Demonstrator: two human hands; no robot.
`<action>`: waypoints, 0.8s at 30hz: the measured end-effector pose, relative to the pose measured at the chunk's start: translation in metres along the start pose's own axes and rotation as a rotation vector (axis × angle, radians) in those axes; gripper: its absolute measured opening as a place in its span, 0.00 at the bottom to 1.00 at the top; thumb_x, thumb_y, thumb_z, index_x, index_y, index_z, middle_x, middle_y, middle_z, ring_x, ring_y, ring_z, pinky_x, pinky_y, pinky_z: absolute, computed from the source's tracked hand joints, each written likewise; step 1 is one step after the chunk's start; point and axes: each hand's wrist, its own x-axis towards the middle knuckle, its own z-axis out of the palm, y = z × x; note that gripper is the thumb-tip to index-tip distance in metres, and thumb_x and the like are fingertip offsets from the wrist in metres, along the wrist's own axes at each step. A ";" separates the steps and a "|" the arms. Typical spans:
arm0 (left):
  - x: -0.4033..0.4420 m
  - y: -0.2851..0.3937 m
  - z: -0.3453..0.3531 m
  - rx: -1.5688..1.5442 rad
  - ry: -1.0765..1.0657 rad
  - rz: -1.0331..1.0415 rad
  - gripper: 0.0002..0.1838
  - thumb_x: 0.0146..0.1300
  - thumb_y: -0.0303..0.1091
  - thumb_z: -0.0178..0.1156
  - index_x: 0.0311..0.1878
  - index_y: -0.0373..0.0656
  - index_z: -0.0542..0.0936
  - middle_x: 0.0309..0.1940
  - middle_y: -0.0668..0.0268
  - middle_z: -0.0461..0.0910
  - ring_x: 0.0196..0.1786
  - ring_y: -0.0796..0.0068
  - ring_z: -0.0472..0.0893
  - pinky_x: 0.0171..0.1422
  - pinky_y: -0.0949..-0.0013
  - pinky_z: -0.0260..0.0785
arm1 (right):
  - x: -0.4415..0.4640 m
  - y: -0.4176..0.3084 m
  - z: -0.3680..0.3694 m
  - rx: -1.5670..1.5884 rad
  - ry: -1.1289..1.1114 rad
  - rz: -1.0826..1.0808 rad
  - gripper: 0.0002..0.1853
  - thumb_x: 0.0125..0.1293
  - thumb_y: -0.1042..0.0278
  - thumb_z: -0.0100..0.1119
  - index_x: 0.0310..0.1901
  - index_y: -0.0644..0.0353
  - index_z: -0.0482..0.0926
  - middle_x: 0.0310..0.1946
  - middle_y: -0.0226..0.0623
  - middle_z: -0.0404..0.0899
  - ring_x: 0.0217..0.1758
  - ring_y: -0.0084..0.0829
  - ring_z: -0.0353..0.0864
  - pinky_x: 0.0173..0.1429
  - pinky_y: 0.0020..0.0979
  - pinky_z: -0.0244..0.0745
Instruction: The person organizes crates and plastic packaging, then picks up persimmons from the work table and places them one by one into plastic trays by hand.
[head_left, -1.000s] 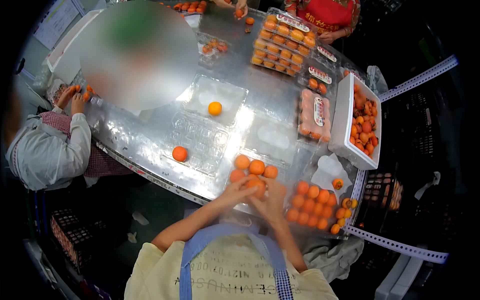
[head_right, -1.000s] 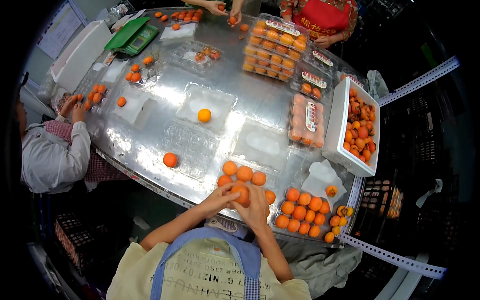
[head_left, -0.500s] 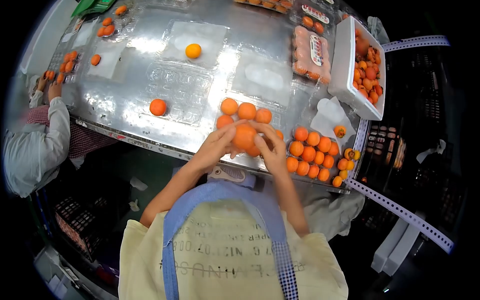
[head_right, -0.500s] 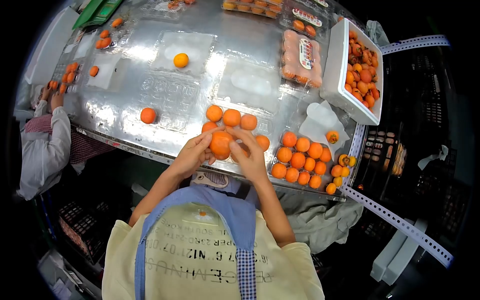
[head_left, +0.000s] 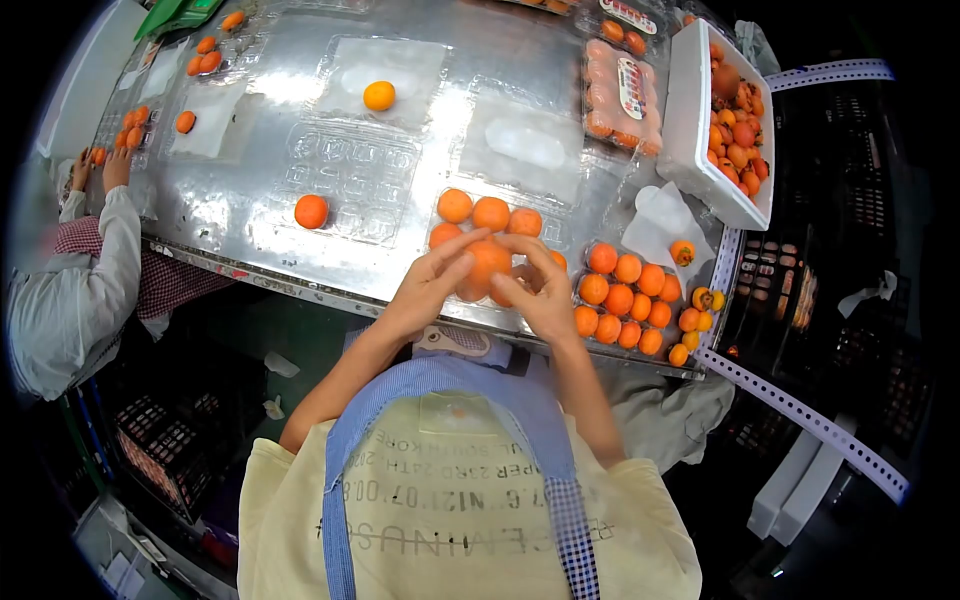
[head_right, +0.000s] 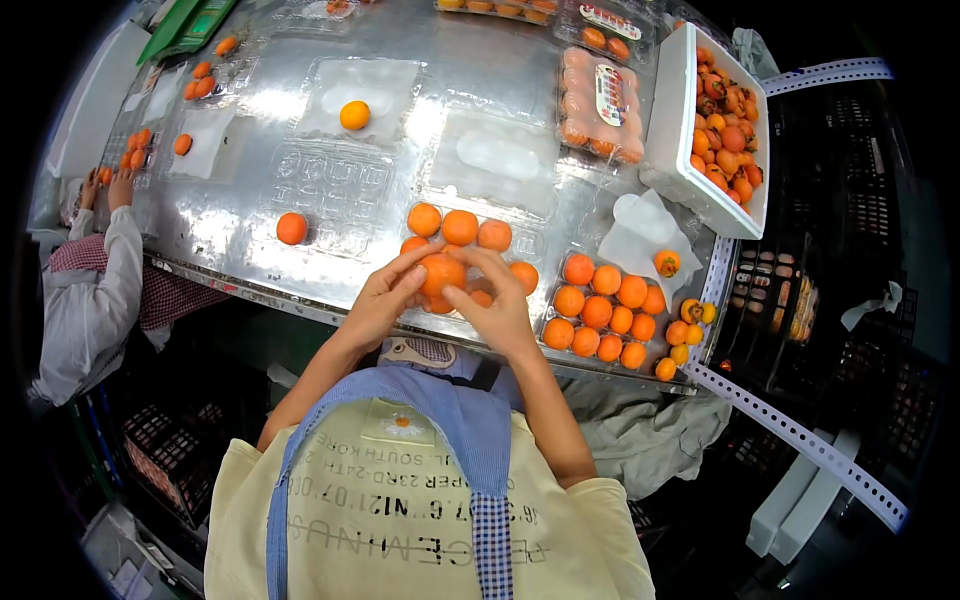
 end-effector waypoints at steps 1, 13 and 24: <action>0.000 0.001 0.001 0.015 0.019 0.031 0.24 0.67 0.35 0.50 0.65 0.41 0.63 0.54 0.61 0.70 0.47 0.78 0.73 0.50 0.74 0.68 | 0.001 -0.001 0.003 -0.033 0.011 -0.033 0.24 0.54 0.75 0.63 0.55 0.64 0.71 0.52 0.36 0.69 0.53 0.25 0.71 0.48 0.24 0.74; -0.001 0.004 0.011 0.153 0.126 0.161 0.35 0.50 0.18 0.64 0.62 0.40 0.61 0.56 0.62 0.65 0.55 0.74 0.70 0.56 0.73 0.70 | -0.002 0.007 0.023 -0.018 0.081 -0.093 0.34 0.49 0.79 0.65 0.59 0.62 0.64 0.56 0.43 0.65 0.55 0.33 0.71 0.51 0.29 0.75; -0.005 0.008 0.011 0.056 0.067 0.062 0.29 0.52 0.28 0.66 0.58 0.42 0.67 0.52 0.62 0.68 0.55 0.73 0.71 0.55 0.69 0.69 | -0.003 0.003 0.018 -0.399 0.116 -0.413 0.32 0.45 0.81 0.66 0.56 0.62 0.69 0.54 0.44 0.71 0.57 0.40 0.70 0.58 0.33 0.68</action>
